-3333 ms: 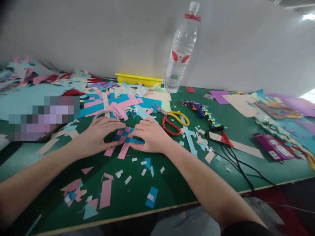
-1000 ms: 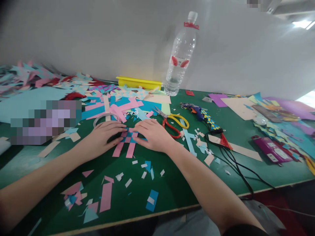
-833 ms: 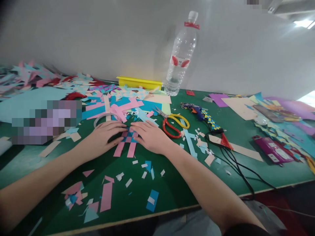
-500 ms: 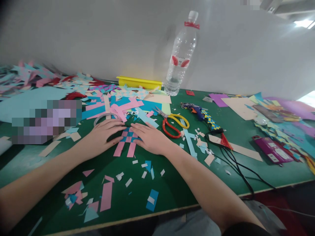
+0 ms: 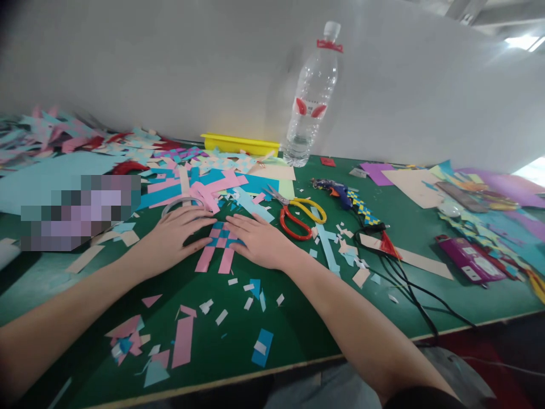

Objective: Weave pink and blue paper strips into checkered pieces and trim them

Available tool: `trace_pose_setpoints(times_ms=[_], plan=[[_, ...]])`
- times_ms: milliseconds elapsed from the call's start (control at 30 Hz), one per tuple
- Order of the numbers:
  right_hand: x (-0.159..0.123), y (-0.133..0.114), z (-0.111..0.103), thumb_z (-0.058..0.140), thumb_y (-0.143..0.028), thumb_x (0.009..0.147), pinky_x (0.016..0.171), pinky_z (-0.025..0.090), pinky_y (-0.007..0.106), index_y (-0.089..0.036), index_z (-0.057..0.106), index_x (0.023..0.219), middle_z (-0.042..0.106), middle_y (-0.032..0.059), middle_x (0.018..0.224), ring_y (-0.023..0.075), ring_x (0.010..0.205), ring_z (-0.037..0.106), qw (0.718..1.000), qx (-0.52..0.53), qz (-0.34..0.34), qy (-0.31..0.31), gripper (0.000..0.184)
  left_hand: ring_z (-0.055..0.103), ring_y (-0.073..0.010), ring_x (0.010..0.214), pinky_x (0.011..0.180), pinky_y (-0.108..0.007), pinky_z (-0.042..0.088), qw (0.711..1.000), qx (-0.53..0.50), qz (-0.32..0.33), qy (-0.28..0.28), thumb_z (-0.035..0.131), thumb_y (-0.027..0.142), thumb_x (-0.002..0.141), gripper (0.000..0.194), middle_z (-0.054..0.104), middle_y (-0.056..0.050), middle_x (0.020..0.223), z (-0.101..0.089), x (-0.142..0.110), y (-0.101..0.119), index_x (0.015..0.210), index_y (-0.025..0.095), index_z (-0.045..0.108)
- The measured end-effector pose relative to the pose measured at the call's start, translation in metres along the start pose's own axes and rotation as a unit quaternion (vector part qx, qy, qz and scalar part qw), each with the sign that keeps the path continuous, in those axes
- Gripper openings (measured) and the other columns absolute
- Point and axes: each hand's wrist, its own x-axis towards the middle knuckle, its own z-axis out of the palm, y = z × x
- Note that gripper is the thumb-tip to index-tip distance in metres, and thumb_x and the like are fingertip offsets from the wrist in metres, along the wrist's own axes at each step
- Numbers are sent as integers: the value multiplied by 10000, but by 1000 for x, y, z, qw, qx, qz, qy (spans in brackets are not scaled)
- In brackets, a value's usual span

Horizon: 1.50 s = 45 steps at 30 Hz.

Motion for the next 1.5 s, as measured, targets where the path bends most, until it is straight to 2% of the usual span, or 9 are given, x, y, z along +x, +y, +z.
trace_pose_setpoints(times_ms=[133, 333, 533, 667, 867, 1067, 1367, 1500], plan=[[-1, 0, -2, 343, -440, 958, 1153, 195, 486, -193, 372, 1407, 351, 86, 1481, 218, 1395, 269, 1000, 4, -2, 1, 513, 414, -290, 1271, 1038, -529, 323, 1000, 23, 3, 4, 407, 472, 915, 395, 553, -84, 1295, -1, 0, 1, 1173, 248, 604], [-1, -3, -5, 374, -455, 945, 1160, 174, 474, -179, 382, 1395, 372, 96, 1472, 220, 1381, 301, 1000, -8, -2, 7, 528, 388, -293, 1287, 1020, -516, 347, 999, 42, -4, -14, 390, 477, 923, 446, 524, -108, 1322, 1, -1, 2, 1245, 215, 553], [-1, -6, -7, 334, -432, 966, 1159, 166, 464, -251, 384, 1391, 380, 52, 1472, 188, 1372, 308, 998, -25, -55, 8, 465, 368, -287, 1297, 1061, -509, 299, 999, 48, -6, -11, 408, 472, 915, 429, 523, -106, 1315, 5, -2, -3, 1211, 203, 561], [-1, -7, -6, 338, -436, 964, 1138, 211, 475, -238, 409, 1378, 406, 68, 1451, 208, 1357, 323, 997, -35, -63, 9, 465, 375, -274, 1290, 1072, -494, 288, 999, 40, -2, -16, 401, 447, 923, 398, 526, -103, 1313, 6, 0, -5, 1184, 195, 563], [1, -11, -6, 316, -469, 960, 1133, 223, 472, -222, 420, 1371, 410, 65, 1445, 214, 1347, 327, 997, -45, -62, 4, 490, 425, -260, 1244, 1046, -477, 320, 1000, 13, -13, 8, 423, 342, 922, 274, 568, -87, 1255, 10, 3, -8, 1095, 200, 581], [1, -11, -5, 321, -493, 951, 1129, 237, 469, -203, 424, 1365, 412, 72, 1443, 222, 1343, 328, 997, -46, -54, 6, 516, 444, -258, 1217, 1036, -463, 330, 1000, -8, -5, 20, 491, 365, 897, 227, 575, -75, 1232, 11, 5, -12, 1029, 210, 591], [1, -11, -4, 333, -497, 947, 1126, 244, 471, -197, 444, 1348, 424, 73, 1434, 227, 1333, 343, 998, -41, -52, 9, 513, 453, -256, 1204, 1027, -467, 330, 1000, -6, -5, 28, 493, 350, 896, 202, 584, -69, 1210, 11, 6, -9, 1004, 211, 593], [1, -12, -4, 360, -493, 940, 1131, 240, 464, -191, 399, 1376, 436, 76, 1427, 214, 1329, 352, 998, -29, -51, 23, 531, 460, -253, 1198, 1030, -468, 324, 999, -2, 0, 34, 486, 339, 900, 204, 587, -67, 1210, 10, 6, -9, 1011, 208, 597]])
